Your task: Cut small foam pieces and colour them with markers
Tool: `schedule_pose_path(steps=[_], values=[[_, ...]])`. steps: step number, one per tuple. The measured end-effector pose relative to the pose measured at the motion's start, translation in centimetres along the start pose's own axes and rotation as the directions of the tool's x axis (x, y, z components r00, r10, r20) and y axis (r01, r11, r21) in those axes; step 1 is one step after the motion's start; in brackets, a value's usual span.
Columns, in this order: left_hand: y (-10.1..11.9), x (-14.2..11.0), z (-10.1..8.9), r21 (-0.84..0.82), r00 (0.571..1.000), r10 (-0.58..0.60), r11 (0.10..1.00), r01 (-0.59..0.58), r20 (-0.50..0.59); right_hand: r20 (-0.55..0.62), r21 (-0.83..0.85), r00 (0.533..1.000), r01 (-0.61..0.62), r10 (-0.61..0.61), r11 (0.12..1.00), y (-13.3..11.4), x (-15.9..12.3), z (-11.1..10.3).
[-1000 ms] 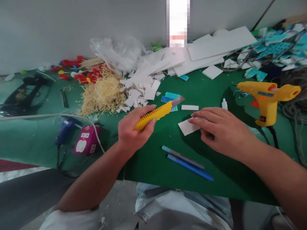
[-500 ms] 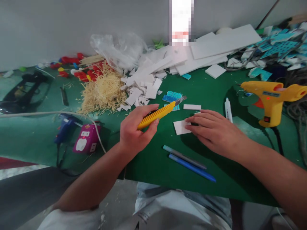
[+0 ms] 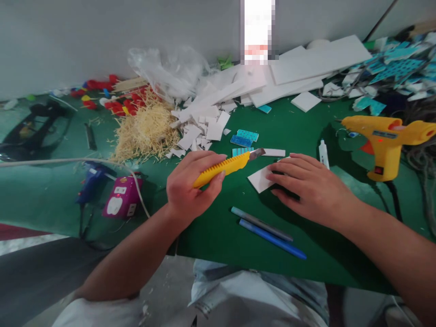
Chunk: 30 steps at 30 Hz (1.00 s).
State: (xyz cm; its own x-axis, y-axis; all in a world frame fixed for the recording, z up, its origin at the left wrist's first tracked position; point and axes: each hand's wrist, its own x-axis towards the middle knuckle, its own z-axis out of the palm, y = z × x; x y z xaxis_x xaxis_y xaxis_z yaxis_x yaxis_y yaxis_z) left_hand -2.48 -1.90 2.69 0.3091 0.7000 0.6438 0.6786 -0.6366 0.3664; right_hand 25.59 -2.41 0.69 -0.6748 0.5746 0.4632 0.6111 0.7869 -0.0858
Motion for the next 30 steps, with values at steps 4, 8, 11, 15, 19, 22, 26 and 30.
schedule_pose_path(steps=[4, 8, 11, 15, 19, 22, 26, 30], values=[[-0.1, 0.1, -0.1, -0.014, 0.999, 0.032, 0.999, -0.032, -0.004, -0.026, -0.002, 1.0, -0.003, 0.003, 1.0, -0.1, 0.0, 0.1], [-0.1, 0.1, 0.0, -0.036, 0.999, 0.047, 0.998, -0.048, -0.005, -0.018, 0.028, 1.0, 0.012, -0.012, 1.0, -0.3, 0.0, 0.1], [-0.1, 0.1, 0.0, -0.049, 0.999, 0.05, 0.998, -0.05, -0.004, 0.016, 0.044, 1.0, -0.014, 0.013, 0.999, -0.3, 0.0, 0.0], [-0.1, 0.0, 0.0, -0.042, 0.999, 0.047, 0.998, -0.047, -0.002, 0.07, 0.061, 0.996, -0.061, 0.056, 0.996, -0.4, 0.0, -0.3], [-0.1, 0.0, -0.1, -0.026, 0.999, 0.036, 0.999, -0.036, -0.003, 0.073, 0.085, 0.996, -0.048, 0.042, 0.995, -0.5, 0.0, -0.5], [-0.1, 0.0, -0.1, -0.021, 0.999, 0.044, 0.999, -0.045, -0.006, 0.074, 0.067, 0.997, -0.039, 0.034, 0.997, -0.5, -0.1, -0.5], [-0.1, 0.0, -0.1, -0.015, 0.999, 0.049, 0.999, -0.049, -0.013, 0.076, -0.011, 0.995, -0.07, 0.071, 0.997, -0.5, -0.1, -0.8], [-0.1, 0.1, -0.1, -0.008, 0.999, 0.043, 0.999, -0.043, -0.01, 0.062, 0.034, 0.995, -0.075, 0.073, 0.997, -0.5, 0.0, -1.3]])
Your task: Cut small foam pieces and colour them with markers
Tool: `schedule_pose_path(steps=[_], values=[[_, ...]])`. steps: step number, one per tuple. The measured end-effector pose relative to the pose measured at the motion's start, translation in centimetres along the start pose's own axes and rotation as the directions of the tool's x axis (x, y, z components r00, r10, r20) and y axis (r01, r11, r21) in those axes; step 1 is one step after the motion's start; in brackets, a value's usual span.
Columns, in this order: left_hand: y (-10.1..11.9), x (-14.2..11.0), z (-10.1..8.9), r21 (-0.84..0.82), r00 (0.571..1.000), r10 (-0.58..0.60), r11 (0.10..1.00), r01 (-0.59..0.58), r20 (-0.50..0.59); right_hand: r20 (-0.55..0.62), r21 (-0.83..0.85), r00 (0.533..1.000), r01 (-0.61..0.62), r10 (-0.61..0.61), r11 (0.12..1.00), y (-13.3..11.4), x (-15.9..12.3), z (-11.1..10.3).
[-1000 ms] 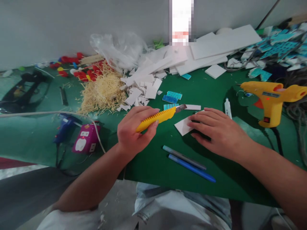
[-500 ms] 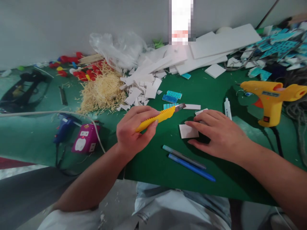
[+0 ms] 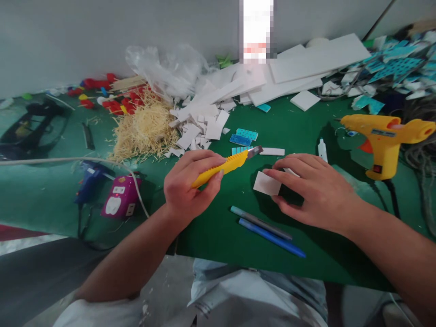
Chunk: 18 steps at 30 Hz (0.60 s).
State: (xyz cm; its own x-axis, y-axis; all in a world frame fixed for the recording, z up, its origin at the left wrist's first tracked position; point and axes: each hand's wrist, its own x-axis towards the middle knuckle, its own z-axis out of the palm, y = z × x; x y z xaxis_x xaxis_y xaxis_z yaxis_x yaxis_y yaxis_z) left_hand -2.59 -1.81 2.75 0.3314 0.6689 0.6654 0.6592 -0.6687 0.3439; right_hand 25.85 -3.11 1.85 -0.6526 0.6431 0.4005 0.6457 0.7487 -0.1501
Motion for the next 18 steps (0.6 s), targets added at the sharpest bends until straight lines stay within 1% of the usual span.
schedule_pose_path(steps=[3, 6, 9, 12, 14, 18], values=[[0.0, 0.04, 0.01, 0.005, 1.0, -0.006, 1.0, 0.006, 0.006, 0.026, 0.041, 0.998, 0.053, -0.054, 0.998, 0.13, -0.11, -0.01], [-0.01, 0.06, 0.01, 0.003, 1.0, 0.002, 1.0, -0.002, 0.007, 0.04, 0.039, 0.996, 0.082, -0.084, 0.996, 0.28, -0.24, 0.37], [-0.01, 0.04, -0.04, -0.004, 1.0, 0.001, 1.0, -0.001, 0.011, 0.032, 0.021, 0.996, 0.088, -0.088, 0.996, 0.33, -0.16, 0.63], [0.0, 0.01, -0.06, -0.008, 1.0, -0.008, 1.0, 0.008, 0.012, 0.01, -0.006, 0.998, 0.065, -0.065, 0.998, 0.28, 0.04, 0.57], [0.01, 0.0, -0.03, -0.01, 1.0, -0.007, 1.0, 0.007, 0.004, 0.001, 0.004, 0.998, 0.061, -0.061, 0.998, 0.2, 0.09, 0.54], [0.06, 0.0, 0.07, -0.017, 1.0, -0.008, 1.0, 0.008, 0.009, 0.041, 0.046, 0.994, 0.101, -0.103, 0.994, 0.0, 0.03, 0.89]])
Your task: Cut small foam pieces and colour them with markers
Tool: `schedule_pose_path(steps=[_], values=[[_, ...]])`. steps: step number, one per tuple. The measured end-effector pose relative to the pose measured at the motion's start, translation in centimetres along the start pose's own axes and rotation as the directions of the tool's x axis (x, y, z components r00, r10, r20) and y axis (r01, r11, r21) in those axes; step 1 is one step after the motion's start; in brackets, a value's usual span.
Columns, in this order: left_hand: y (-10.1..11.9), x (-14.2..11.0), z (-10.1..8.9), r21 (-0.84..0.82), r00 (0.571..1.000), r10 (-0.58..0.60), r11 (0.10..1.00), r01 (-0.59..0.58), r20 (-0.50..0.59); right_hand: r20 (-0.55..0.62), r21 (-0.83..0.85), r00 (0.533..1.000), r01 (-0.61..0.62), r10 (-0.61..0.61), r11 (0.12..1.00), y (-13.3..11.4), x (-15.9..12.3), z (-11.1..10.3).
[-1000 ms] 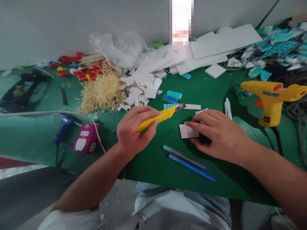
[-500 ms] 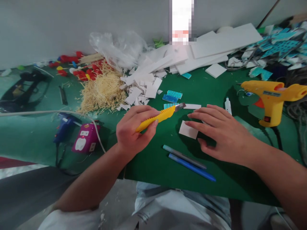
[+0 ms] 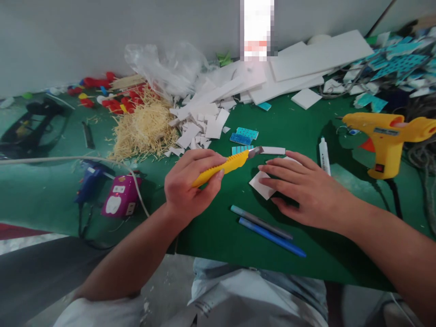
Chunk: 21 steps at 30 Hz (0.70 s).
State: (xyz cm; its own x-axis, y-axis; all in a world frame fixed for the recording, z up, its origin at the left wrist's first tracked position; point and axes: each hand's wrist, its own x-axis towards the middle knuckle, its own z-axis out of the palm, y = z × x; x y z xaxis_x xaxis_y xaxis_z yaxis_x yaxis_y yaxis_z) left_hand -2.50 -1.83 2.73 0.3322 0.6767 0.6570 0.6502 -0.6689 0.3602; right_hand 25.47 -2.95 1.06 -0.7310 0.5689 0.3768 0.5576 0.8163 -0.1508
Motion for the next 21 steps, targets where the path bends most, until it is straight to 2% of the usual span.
schedule_pose_path(steps=[3, 9, 21], values=[[0.0, 0.0, 0.0, -0.002, 1.0, -0.01, 1.0, 0.01, 0.009, -0.013, -0.036, 1.0, -0.005, 0.004, 0.999, -0.1, 0.0, 0.3], [-0.1, 0.0, 0.0, 0.008, 1.0, -0.01, 1.0, 0.01, 0.013, -0.014, -0.067, 0.994, -0.106, 0.106, 0.992, 0.1, -0.1, -0.3], [0.1, -0.1, 0.0, -0.004, 0.999, -0.016, 1.0, 0.016, 0.046, -0.023, -0.134, 0.996, -0.085, 0.082, 0.987, 0.1, -0.1, 0.6]])
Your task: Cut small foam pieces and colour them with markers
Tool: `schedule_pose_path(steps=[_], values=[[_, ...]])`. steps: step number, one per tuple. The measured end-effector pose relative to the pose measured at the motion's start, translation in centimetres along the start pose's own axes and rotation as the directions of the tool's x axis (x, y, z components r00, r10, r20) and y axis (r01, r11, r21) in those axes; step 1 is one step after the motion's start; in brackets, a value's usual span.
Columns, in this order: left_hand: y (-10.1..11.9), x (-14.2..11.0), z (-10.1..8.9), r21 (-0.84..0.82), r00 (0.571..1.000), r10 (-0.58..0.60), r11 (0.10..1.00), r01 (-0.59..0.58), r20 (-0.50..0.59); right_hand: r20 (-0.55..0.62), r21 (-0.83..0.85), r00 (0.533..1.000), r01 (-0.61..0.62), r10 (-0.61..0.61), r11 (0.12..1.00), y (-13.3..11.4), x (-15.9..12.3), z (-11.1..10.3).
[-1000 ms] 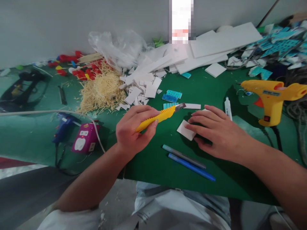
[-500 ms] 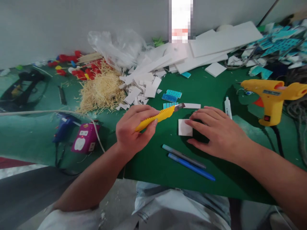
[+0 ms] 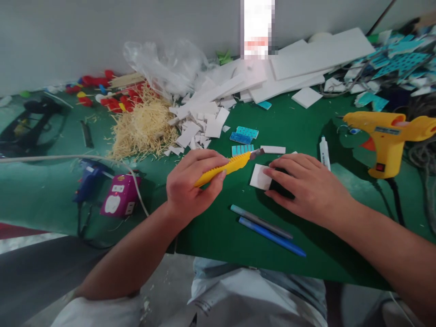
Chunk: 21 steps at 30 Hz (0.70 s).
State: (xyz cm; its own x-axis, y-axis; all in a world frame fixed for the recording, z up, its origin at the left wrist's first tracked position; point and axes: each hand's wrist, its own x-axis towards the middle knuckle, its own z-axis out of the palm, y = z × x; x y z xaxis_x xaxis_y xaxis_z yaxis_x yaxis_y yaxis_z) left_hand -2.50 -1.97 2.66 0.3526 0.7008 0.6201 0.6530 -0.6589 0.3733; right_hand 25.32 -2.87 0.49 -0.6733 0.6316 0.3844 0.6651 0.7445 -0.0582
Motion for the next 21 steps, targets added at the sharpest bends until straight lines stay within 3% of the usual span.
schedule_pose_path(steps=[6, 21], values=[[0.1, 0.05, -0.07, 0.011, 1.0, 0.022, 1.0, -0.023, 0.02, 0.002, -0.012, 0.999, -0.047, 0.047, 0.999, 0.37, -0.22, 0.07], [0.54, -0.04, -0.03, 0.05, 0.992, 0.081, 0.995, -0.087, 0.098, -0.001, 0.002, 0.999, -0.034, 0.034, 0.999, 0.31, -0.12, -0.1]])
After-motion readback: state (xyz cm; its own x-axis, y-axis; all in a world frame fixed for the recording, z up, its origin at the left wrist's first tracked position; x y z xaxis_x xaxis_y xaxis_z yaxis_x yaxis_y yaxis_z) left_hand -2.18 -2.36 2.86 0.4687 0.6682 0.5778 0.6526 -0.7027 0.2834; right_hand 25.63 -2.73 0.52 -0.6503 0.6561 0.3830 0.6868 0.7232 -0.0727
